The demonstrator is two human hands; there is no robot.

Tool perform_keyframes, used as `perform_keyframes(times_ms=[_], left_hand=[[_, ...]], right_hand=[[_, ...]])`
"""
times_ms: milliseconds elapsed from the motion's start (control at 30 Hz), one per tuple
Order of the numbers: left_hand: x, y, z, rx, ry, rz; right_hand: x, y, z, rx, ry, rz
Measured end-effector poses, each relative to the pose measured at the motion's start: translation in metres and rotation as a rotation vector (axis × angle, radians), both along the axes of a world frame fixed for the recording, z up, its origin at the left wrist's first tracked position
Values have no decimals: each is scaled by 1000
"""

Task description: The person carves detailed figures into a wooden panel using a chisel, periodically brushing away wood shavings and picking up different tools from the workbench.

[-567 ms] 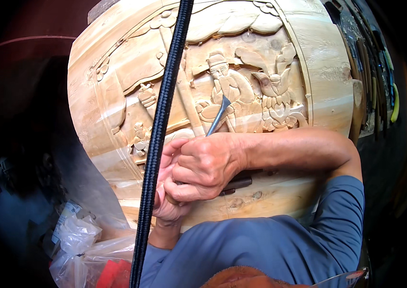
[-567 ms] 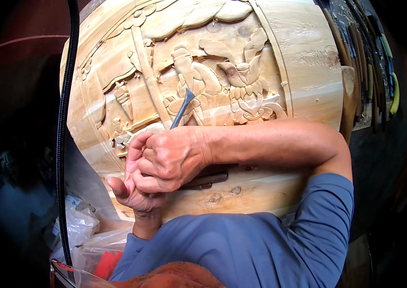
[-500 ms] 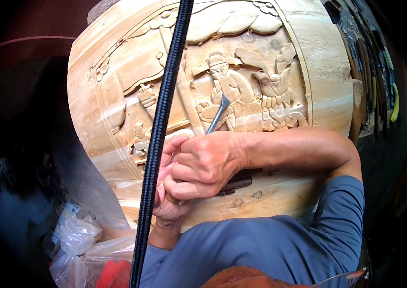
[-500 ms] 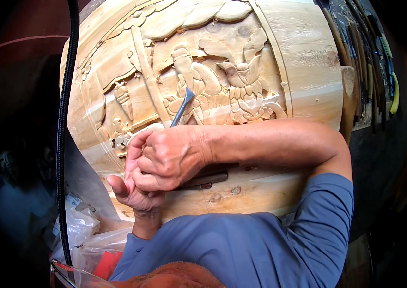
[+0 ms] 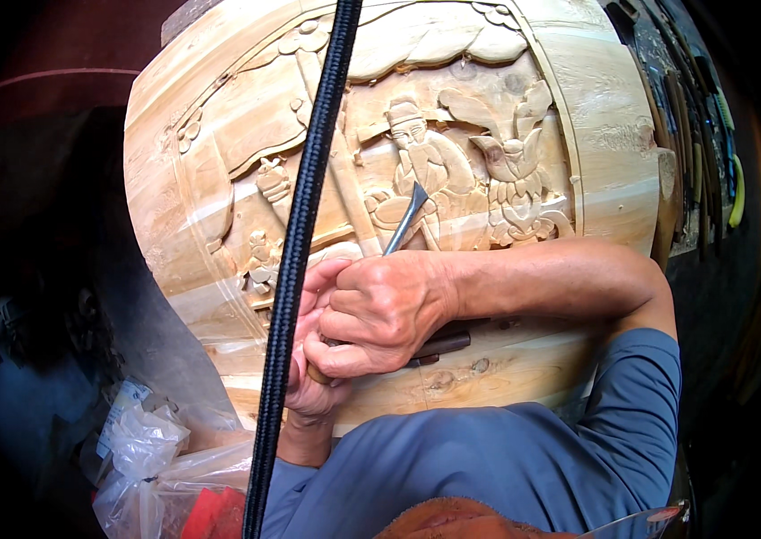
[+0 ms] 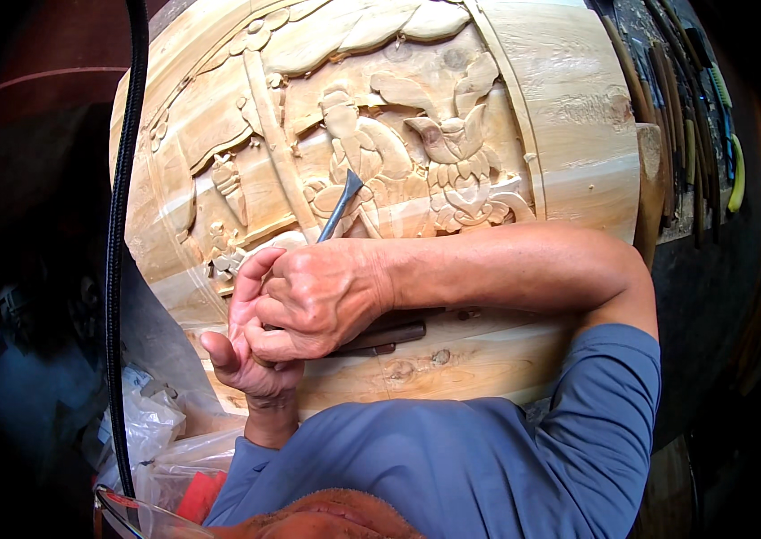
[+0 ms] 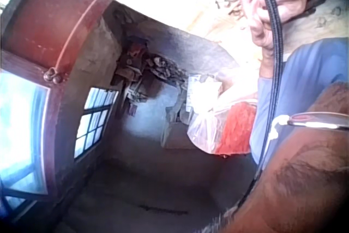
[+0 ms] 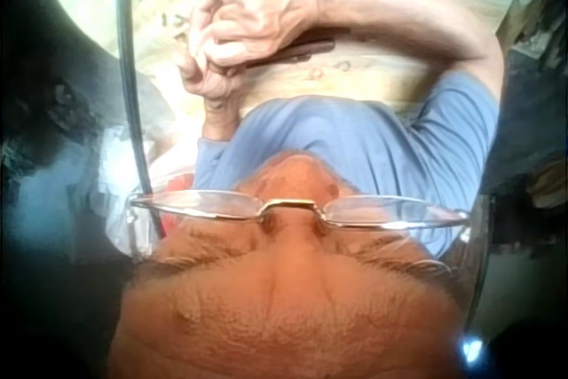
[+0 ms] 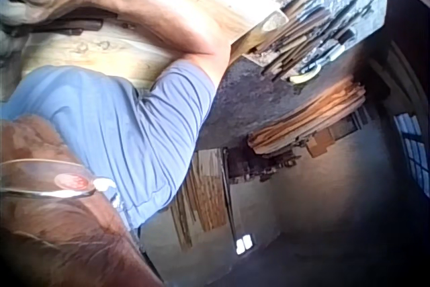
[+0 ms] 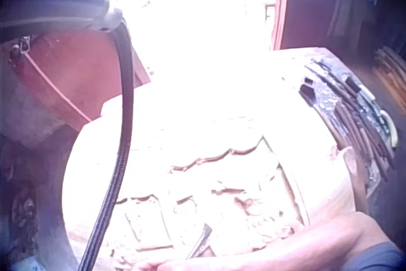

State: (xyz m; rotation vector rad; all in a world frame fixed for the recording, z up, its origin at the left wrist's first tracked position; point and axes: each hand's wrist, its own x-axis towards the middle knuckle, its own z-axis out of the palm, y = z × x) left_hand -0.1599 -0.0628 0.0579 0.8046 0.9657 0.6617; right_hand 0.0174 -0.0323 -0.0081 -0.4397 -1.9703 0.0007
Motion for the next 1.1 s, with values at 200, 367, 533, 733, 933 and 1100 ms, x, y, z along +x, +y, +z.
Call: perform_keyframes(times_ms=[200,367,533,733,933,1100], left_hand=[[1,2,0,9,22,3],[1,6,-3,30,43,-14],[3,11,-6,39,54,-5],[5,16,-4,-2,71,-23],[2,8,2,1,26,-32],[0,6,3,-15,56,-7]], right_hand=[[0,2,-1,-2,10,1],[-1,3,-4,-3,5,-7],[-3,3,-9,-3,-61,-27],[0,6,-8,-25,-5,-42],[1,2,0,4,-12,-36],[-3,3,-1,-13,39,-22]])
